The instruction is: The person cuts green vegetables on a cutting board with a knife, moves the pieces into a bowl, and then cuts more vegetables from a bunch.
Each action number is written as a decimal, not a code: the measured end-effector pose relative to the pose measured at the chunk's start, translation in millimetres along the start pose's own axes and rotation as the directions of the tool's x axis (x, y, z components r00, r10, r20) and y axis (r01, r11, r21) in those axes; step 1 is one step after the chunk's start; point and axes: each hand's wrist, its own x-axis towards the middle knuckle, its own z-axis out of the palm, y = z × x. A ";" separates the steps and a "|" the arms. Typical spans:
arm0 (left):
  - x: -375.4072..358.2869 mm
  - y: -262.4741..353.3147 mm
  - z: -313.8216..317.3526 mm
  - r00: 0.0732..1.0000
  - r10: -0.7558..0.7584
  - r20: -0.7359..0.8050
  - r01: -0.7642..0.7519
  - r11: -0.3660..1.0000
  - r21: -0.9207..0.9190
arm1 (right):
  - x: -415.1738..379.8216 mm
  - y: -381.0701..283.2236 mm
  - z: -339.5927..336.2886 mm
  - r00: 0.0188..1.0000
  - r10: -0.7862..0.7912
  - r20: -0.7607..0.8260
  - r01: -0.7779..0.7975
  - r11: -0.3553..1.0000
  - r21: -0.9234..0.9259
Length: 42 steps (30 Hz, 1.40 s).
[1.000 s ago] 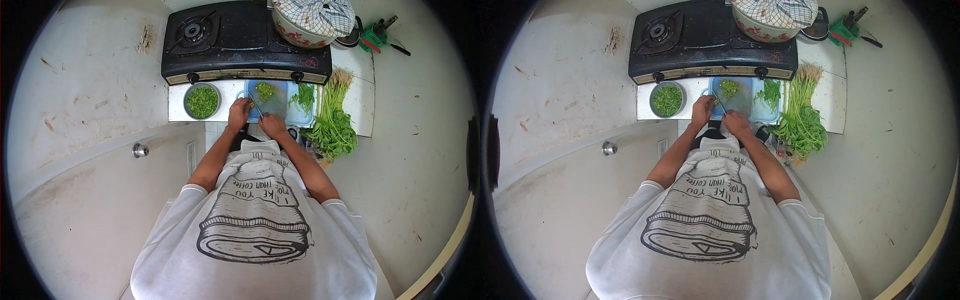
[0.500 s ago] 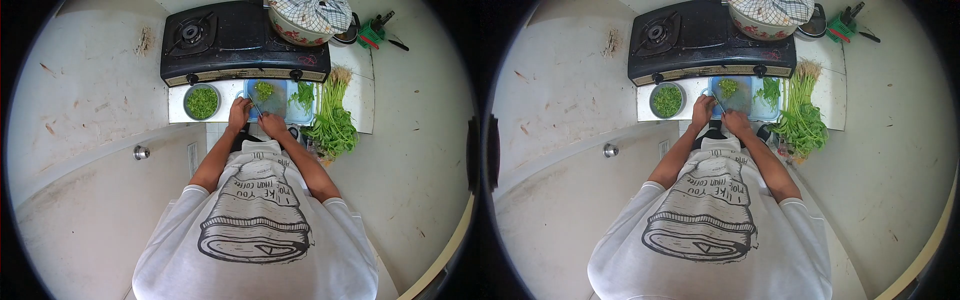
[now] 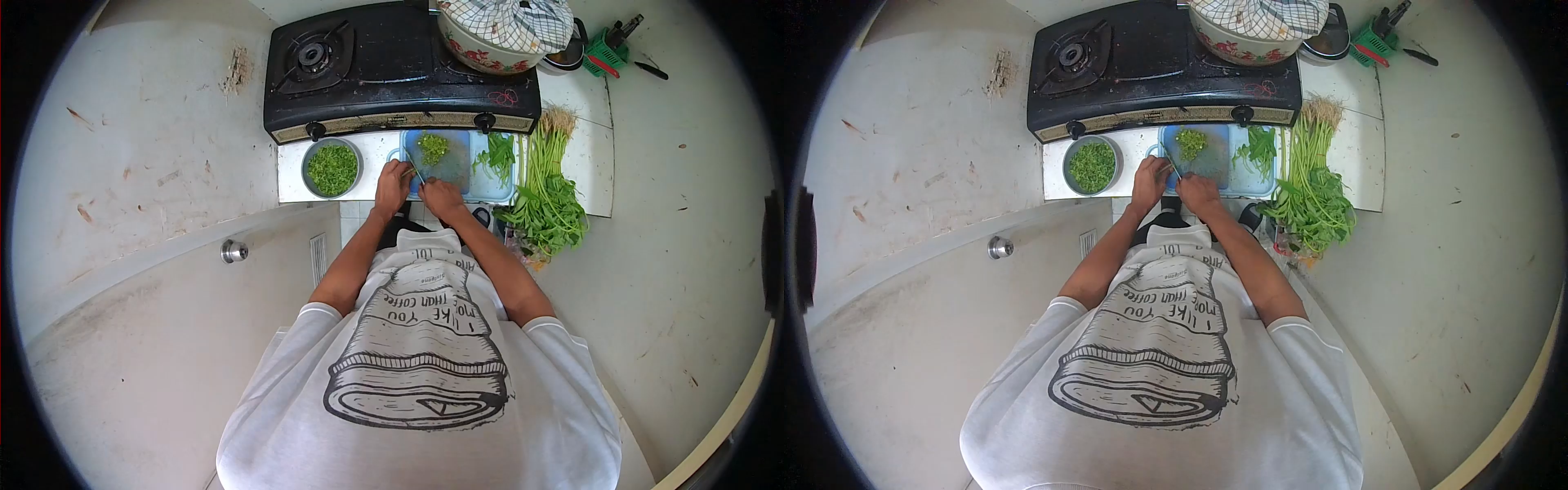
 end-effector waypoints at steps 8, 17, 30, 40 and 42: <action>-2.1 -4.3 -5.0 0.999 0.007 0.047 -0.007 1.000 0.005 | -4.8 1.0 -0.1 1.000 0.011 -0.005 -0.011 1.000 -0.021; -1.9 -3.0 -7.2 0.999 0.009 0.042 -0.010 1.000 0.012 | -13.8 6.1 -3.7 0.999 -0.020 0.050 0.021 1.000 -0.005; -2.5 -3.3 -4.4 0.999 -0.039 0.031 0.040 0.999 -0.037 | -24.3 11.1 -5.5 0.999 -0.019 0.044 0.019 1.000 0.013; -1.2 -7.5 -9.6 0.997 0.016 0.072 -0.015 1.000 -0.016 | -14.2 -1.7 -8.3 0.999 0.034 0.008 -0.034 0.999 -0.004; 0.4 -8.7 -11.1 0.996 0.019 0.089 -0.016 0.999 -0.029 | -19.2 6.1 -4.5 0.999 0.045 0.011 -0.045 0.999 -0.002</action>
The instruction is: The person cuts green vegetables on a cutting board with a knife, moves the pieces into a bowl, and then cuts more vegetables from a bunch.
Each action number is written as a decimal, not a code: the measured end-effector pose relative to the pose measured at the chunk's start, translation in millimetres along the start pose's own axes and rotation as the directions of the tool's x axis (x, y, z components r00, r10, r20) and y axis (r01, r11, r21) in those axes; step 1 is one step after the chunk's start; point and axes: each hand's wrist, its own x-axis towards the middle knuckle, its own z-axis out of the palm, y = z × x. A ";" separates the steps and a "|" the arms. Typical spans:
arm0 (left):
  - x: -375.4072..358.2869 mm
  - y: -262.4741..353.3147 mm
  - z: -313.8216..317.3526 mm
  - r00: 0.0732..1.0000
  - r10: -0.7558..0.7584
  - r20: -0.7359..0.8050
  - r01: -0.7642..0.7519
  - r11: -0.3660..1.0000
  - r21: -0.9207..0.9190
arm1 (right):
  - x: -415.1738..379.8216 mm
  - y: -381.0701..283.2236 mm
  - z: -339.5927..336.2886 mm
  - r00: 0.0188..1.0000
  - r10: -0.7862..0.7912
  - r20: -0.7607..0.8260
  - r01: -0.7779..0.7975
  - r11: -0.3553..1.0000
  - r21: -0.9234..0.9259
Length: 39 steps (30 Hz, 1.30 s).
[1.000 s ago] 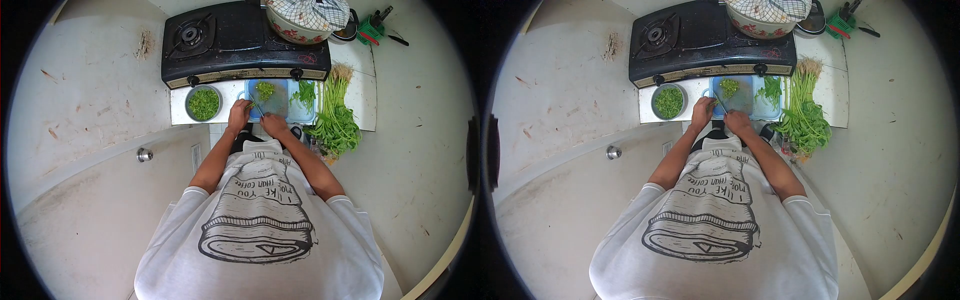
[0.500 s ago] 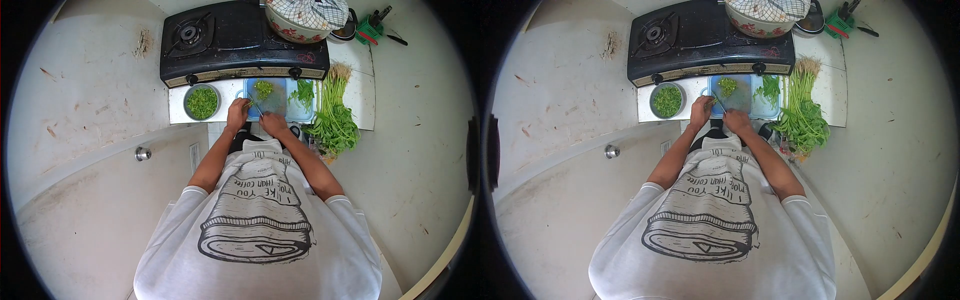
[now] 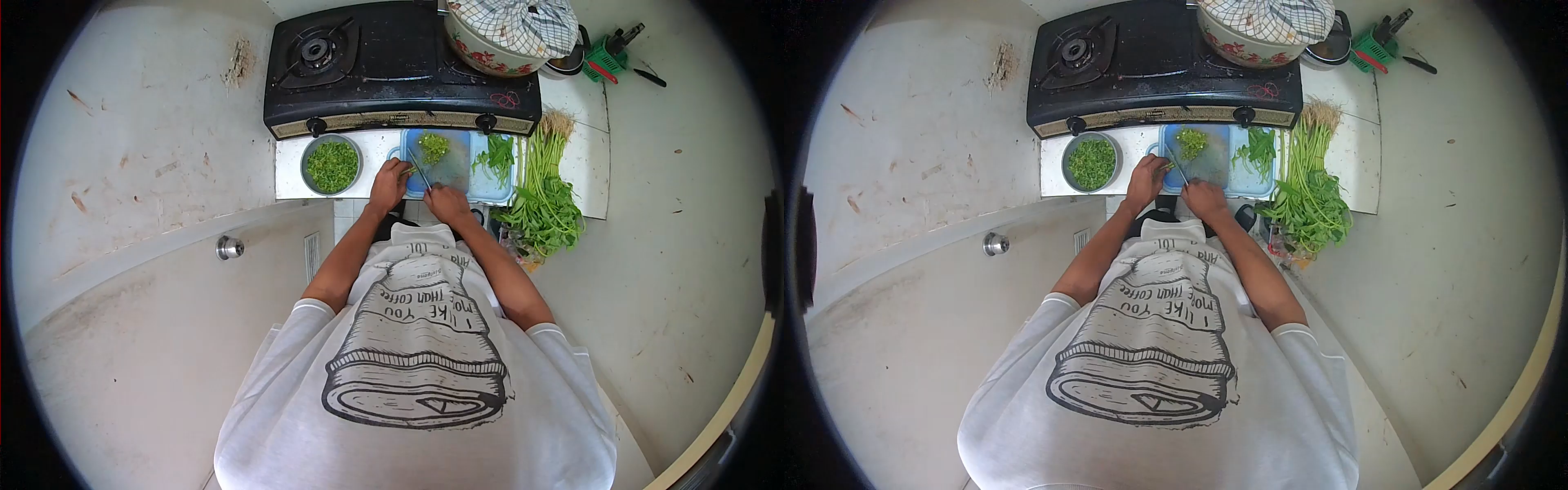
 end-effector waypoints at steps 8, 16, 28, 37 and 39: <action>13.9 -14.8 -7.9 0.987 0.139 0.075 -0.138 0.990 -0.023 | -4.5 7.3 4.0 1.000 0.026 -0.007 -0.026 1.000 0.009; 29.2 -25.7 -19.3 0.952 0.215 0.219 -0.206 0.976 -0.064 | 2.1 -24.5 7.5 0.984 0.174 -0.046 -0.171 0.984 0.057; 34.2 -34.0 -22.0 0.923 0.291 0.252 -0.276 0.957 -0.092 | -0.1 -54.3 8.9 0.957 0.277 -0.080 -0.270 0.959 0.089; 37.3 -34.5 -24.1 0.917 0.315 0.246 -0.287 0.947 -0.141 | 15.5 -57.1 14.5 0.948 0.296 -0.121 -0.289 0.955 0.068; 38.1 -35.0 -24.8 0.914 0.318 0.250 -0.292 0.946 -0.139 | 22.0 -57.1 15.6 0.947 0.294 -0.127 -0.287 0.956 0.066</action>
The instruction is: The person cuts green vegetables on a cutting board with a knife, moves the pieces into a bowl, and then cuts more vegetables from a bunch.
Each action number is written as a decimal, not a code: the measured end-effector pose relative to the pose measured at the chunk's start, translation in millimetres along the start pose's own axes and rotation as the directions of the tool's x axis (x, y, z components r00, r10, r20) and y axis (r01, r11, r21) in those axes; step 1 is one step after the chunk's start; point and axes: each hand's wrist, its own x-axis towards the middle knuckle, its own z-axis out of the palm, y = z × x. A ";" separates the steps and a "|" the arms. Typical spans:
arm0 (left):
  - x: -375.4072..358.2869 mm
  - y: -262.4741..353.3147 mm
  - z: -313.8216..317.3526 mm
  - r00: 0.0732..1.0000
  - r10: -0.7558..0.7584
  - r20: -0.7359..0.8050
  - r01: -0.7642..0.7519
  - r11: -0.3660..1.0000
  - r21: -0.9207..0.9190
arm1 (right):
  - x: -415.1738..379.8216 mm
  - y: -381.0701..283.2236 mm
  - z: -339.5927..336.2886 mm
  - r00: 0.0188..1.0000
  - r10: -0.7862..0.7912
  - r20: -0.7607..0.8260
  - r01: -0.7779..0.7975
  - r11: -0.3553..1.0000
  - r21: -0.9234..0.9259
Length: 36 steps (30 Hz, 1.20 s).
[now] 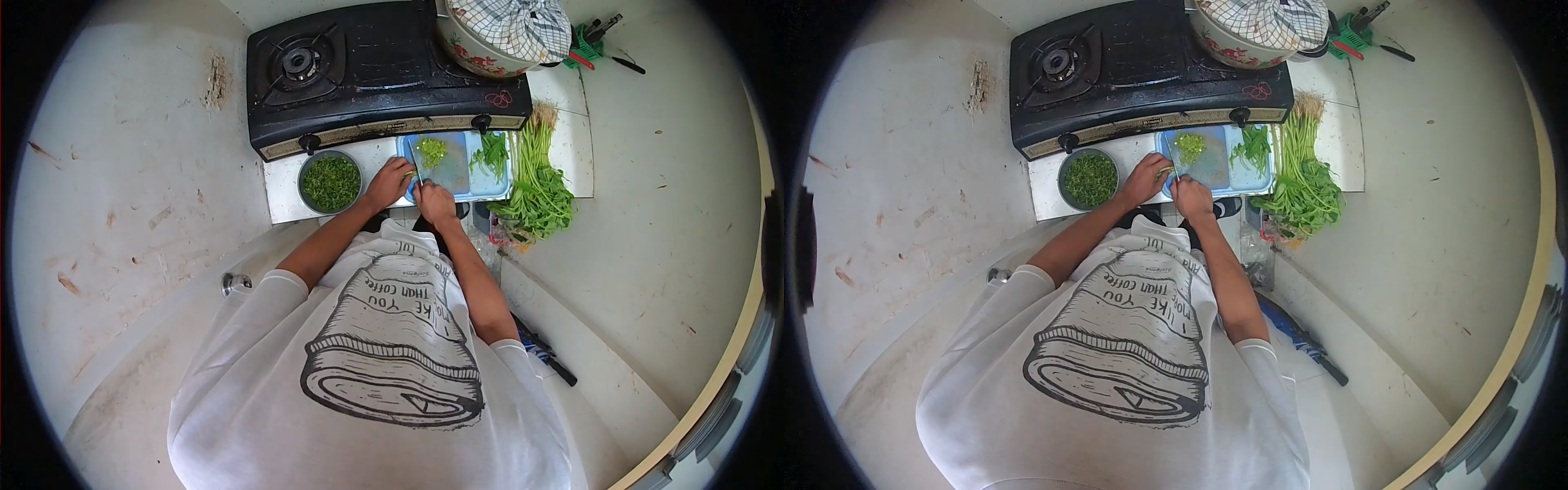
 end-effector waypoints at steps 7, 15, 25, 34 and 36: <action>-0.9 -6.5 4.0 1.000 0.019 -0.004 -0.019 1.000 -0.004 | -11.4 1.1 -0.2 0.999 0.028 0.032 -0.028 1.000 -0.009; -0.9 -5.4 2.8 0.999 0.029 -0.018 -0.030 0.999 -0.027 | -7.7 1.3 1.2 0.999 0.030 0.032 -0.030 1.000 0.005; -3.0 -8.9 6.3 0.998 -0.063 -0.025 0.061 0.994 -0.090 | -28.0 2.5 -0.3 0.990 0.093 0.107 -0.095 0.995 0.016; -1.6 -7.9 5.0 0.999 -0.030 -0.022 0.029 0.999 -0.030 | -1.6 -2.3 0.1 0.995 0.085 0.049 -0.086 0.996 0.017; -1.4 -7.2 4.5 0.999 -0.033 -0.015 0.033 0.999 -0.028 | -3.5 1.3 -1.3 0.995 0.088 0.041 -0.089 0.996 0.019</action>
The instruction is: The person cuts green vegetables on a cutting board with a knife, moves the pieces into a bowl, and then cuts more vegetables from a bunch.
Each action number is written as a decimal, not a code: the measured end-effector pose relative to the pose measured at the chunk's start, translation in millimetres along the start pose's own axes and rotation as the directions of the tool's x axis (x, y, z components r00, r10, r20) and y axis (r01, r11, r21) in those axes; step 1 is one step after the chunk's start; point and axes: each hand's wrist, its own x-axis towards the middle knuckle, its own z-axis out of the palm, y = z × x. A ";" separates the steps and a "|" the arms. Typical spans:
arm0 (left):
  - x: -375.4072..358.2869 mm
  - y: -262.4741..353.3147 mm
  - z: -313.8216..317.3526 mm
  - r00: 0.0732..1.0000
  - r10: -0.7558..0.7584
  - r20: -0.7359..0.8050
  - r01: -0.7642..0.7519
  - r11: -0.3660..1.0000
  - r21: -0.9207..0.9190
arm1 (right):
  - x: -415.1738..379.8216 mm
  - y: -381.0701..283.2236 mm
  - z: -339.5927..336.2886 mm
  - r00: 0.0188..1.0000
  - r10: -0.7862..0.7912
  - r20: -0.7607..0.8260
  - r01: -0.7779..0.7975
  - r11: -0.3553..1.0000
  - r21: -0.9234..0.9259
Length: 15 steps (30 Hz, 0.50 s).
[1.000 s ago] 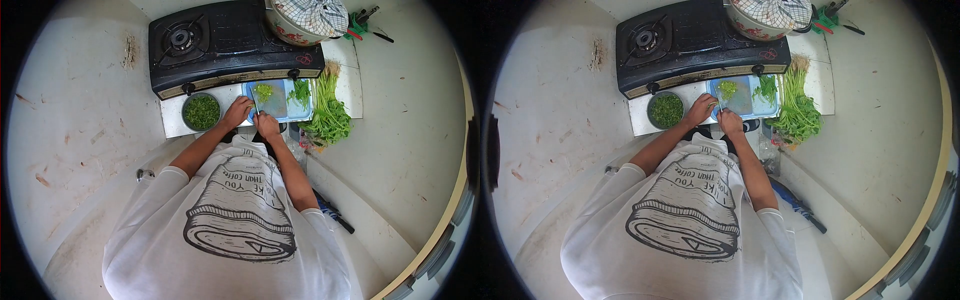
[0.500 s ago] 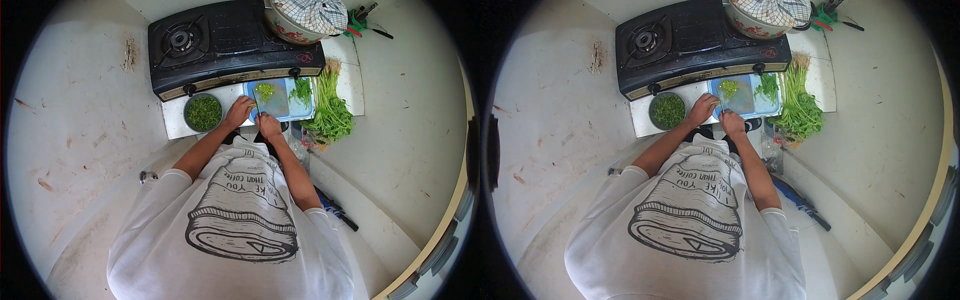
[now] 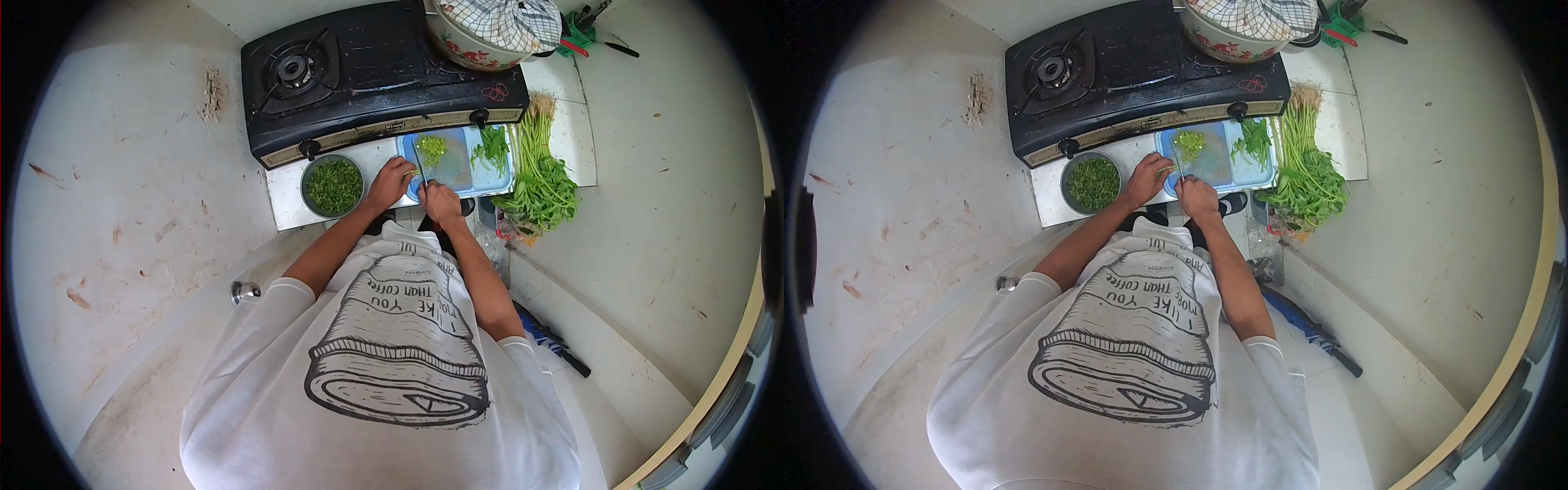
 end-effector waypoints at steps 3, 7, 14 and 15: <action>0.7 1.3 -2.0 1.000 -0.017 0.016 0.018 1.000 -0.008 | -1.5 3.3 -0.3 0.999 -0.028 -0.030 0.029 1.000 0.012; 0.8 0.8 0.1 1.000 -0.003 0.008 0.002 1.000 0.028 | -6.1 -1.2 -3.3 0.999 -0.042 -0.021 0.042 0.999 0.002; 0.1 1.3 -0.5 1.000 -0.015 0.019 0.015 1.000 0.016 | -8.2 -2.8 0.9 0.997 -0.053 -0.051 0.053 0.999 0.002; 0.1 1.6 -0.5 1.000 -0.017 0.020 0.017 1.000 0.016 | -8.7 -3.4 0.5 0.998 -0.050 -0.048 0.050 0.999 0.002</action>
